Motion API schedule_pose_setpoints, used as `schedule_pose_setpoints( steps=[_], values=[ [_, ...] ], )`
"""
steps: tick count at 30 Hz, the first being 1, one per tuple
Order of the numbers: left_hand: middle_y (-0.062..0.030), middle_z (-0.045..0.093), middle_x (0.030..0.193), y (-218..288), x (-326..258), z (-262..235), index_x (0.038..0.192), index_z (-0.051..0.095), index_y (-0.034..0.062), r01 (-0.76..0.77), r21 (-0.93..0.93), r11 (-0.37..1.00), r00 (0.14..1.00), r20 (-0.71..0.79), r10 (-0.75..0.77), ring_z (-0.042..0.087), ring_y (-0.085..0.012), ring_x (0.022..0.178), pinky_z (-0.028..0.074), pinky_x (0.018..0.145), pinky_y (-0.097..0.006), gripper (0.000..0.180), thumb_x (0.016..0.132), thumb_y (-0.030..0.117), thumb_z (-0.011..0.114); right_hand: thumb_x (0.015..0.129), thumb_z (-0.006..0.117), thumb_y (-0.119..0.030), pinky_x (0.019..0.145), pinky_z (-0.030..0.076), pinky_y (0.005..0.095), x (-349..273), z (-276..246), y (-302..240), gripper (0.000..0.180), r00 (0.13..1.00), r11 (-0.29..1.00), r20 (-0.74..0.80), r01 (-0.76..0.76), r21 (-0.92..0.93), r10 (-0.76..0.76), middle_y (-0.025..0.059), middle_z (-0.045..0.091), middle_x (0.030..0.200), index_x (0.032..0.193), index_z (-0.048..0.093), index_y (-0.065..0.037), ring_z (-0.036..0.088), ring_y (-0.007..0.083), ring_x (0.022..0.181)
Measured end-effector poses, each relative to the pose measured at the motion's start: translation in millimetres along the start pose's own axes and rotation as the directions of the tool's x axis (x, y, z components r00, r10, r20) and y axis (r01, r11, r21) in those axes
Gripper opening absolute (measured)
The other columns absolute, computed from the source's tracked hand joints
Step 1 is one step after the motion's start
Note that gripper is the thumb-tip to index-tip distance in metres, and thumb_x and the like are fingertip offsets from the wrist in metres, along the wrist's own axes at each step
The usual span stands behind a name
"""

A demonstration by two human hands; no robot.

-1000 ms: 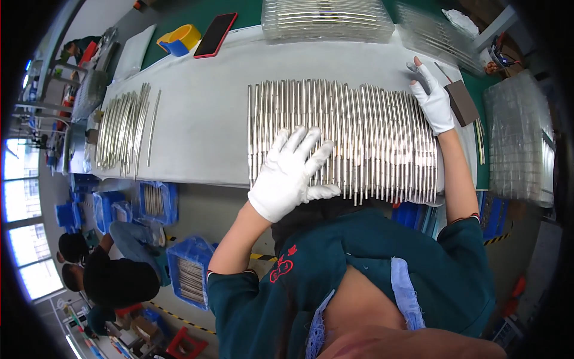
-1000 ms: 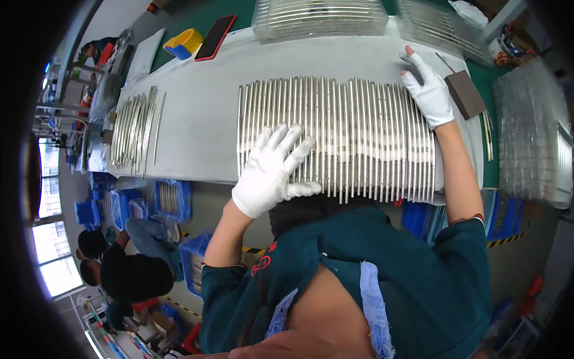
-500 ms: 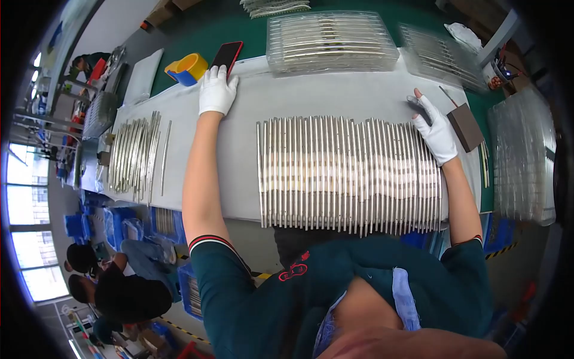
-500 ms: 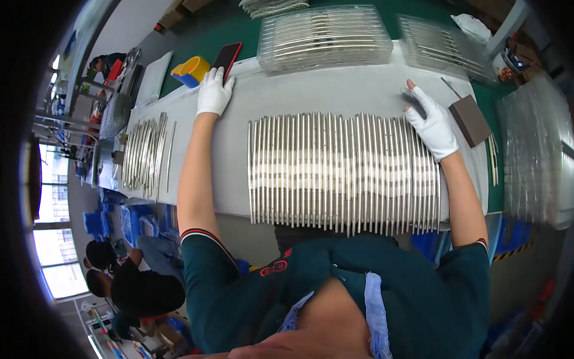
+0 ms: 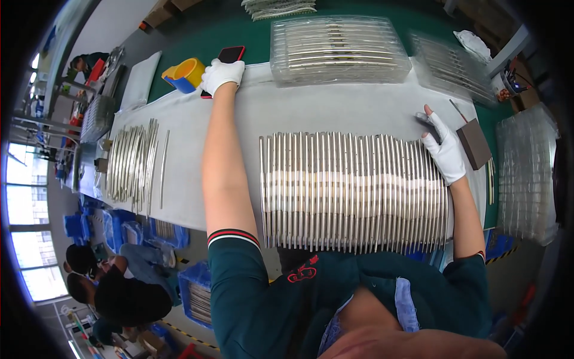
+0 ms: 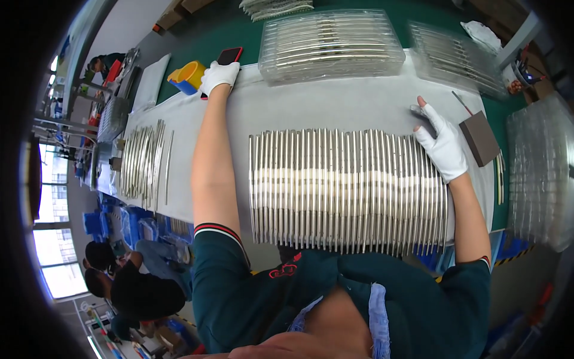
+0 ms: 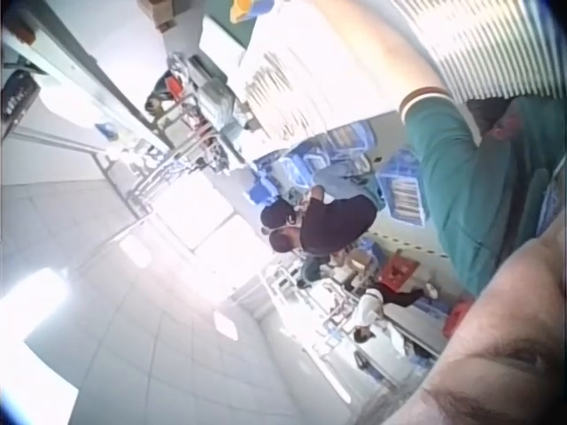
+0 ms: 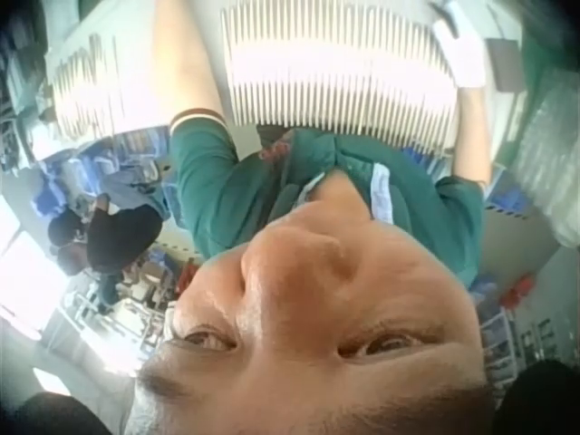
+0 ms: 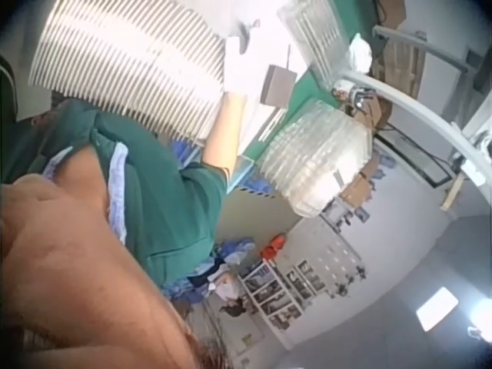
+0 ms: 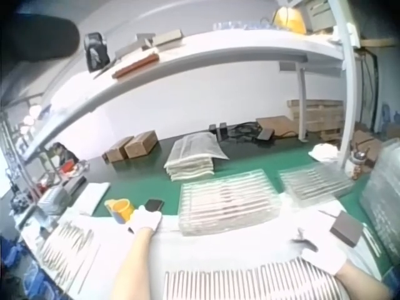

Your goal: The worker aligns metal rods on a table, smooths the ends with a sanding block, and bundles them together.

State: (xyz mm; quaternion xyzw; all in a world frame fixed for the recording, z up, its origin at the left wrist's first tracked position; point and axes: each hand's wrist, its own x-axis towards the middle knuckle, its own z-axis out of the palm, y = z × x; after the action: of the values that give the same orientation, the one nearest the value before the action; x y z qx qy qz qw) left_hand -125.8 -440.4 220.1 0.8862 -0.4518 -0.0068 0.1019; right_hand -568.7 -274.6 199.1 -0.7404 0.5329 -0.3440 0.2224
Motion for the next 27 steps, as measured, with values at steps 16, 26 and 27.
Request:
schedule_pose_setpoints(
  steps=[16, 26, 27],
  values=[
    [-0.0198, 0.051, 0.128, -70.3, -26.9, -2.9, 0.132, 0.042, -0.0002, -0.124, 0.008, 0.992, 0.991, 0.048, 0.123, 0.053, -0.0334, 0.114, 0.044, 0.094, -0.039, 0.092, 0.071, 0.066, 0.057, 0.084, 0.061, -0.011, 0.095, 0.041, 0.0315, 0.6, 0.9, -0.3, 0.052, 1.000, 0.999, -0.008, -0.004, 0.054, 0.004, 0.0123, 0.062, 0.116, 0.134, 0.046, -0.010, 0.059, 0.0235, 0.108],
    [-0.0203, 0.059, 0.116, -70.0, -35.8, 0.0, 0.130, 0.046, 0.0024, -0.124, -0.117, 0.985, 0.981, -0.164, 0.104, 0.057, -0.0336, 0.107, 0.044, 0.092, -0.039, 0.085, 0.067, 0.055, 0.067, 0.086, 0.061, -0.014, 0.097, 0.040, 0.0317, -0.2, 3.1, 7.3, 0.052, 1.000, 0.998, -0.001, -0.028, 0.047, 0.028, 0.0138, 0.061, 0.117, 0.135, 0.045, -0.009, 0.057, 0.0230, 0.110],
    [-0.0205, 0.058, 0.117, -70.2, -35.9, -0.2, 0.131, 0.045, 0.0024, -0.123, -0.133, 0.984, 0.981, -0.169, 0.100, 0.057, -0.0341, 0.107, 0.044, 0.092, -0.039, 0.086, 0.067, 0.054, 0.068, 0.086, 0.061, -0.014, 0.097, 0.039, 0.0319, 0.5, 3.0, 6.9, 0.053, 1.000, 0.997, 0.007, -0.029, 0.065, 0.028, 0.0141, 0.061, 0.118, 0.135, 0.045, -0.009, 0.057, 0.0232, 0.110]
  ],
)
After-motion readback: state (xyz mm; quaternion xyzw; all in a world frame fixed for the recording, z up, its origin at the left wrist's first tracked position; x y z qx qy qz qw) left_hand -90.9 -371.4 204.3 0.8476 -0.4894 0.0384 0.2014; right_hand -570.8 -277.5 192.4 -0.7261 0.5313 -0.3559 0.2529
